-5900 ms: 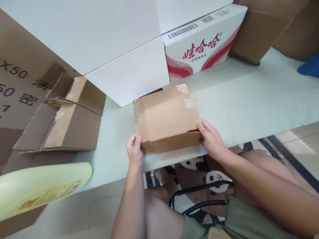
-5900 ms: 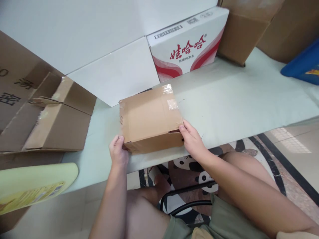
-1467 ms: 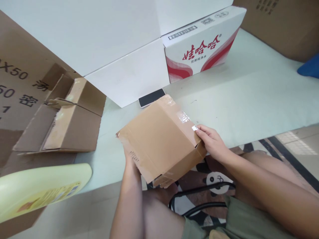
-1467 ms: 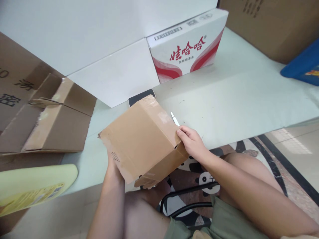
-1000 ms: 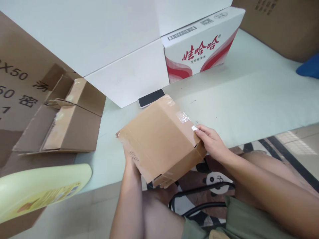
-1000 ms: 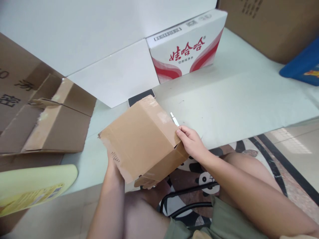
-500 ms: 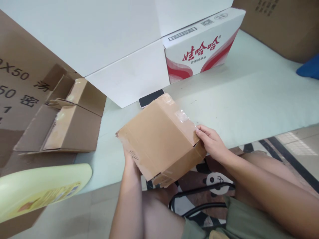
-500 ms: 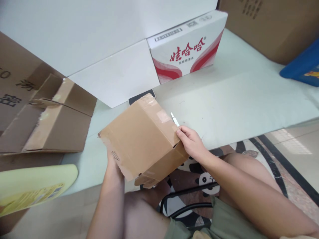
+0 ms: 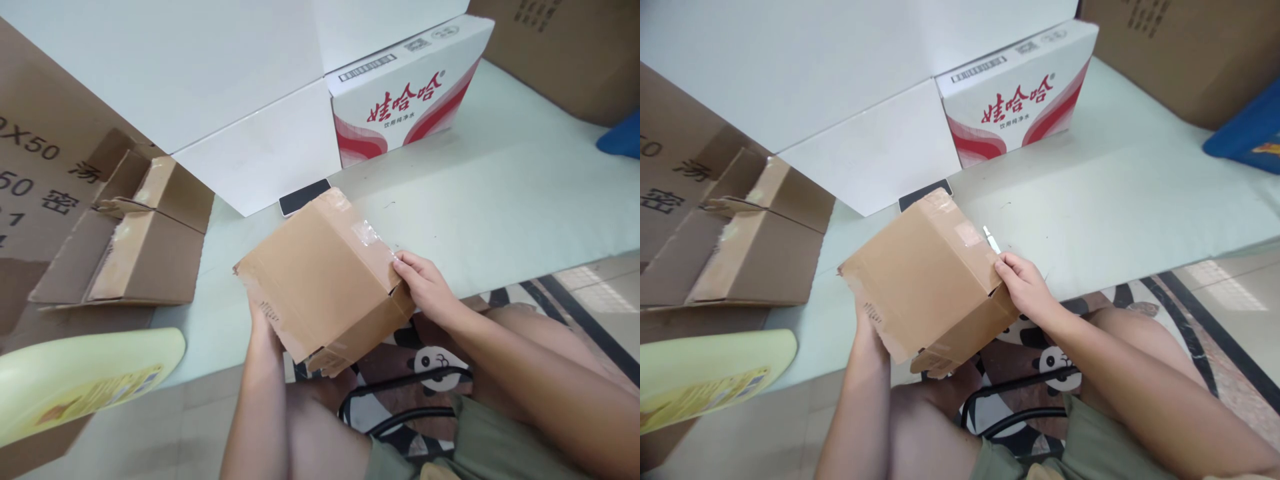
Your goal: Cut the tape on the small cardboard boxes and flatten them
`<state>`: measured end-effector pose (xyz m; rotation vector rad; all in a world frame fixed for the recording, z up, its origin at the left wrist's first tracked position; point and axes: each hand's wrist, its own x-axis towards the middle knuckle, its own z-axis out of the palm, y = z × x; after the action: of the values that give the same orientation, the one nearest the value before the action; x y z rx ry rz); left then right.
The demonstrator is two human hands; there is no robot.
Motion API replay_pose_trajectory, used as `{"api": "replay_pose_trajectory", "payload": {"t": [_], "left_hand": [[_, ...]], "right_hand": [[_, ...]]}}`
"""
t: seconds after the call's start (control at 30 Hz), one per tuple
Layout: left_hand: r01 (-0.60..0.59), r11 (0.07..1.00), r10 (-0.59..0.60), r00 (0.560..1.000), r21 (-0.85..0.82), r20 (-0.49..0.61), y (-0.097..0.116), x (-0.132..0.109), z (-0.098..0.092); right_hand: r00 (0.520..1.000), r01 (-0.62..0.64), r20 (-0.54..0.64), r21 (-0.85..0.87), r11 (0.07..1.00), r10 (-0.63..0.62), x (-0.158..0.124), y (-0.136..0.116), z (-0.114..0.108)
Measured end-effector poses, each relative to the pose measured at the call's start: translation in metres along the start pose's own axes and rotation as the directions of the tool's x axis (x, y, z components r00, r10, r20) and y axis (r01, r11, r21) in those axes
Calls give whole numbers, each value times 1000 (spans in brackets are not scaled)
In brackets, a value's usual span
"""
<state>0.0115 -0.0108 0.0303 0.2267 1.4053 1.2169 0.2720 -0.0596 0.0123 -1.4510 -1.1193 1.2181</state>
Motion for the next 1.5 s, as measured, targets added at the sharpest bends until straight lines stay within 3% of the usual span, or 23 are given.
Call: {"api": "replay_pose_trajectory", "payload": {"t": [0.93,1.37,1.5], "left_hand": [[7,1000,-7,1000,9,-21,0,-4,0],[46,998,-45,999,-36,29,1,1,4],[-11,1000,12,998,-17,69,1,-8,1]], "right_hand": [[1000,18,2,3,1000,-18,0,1,0],[997,72,-12,32,997,-71,0,-4,6],[999,47,0,20,999,-47,-1,-4,4]]}}
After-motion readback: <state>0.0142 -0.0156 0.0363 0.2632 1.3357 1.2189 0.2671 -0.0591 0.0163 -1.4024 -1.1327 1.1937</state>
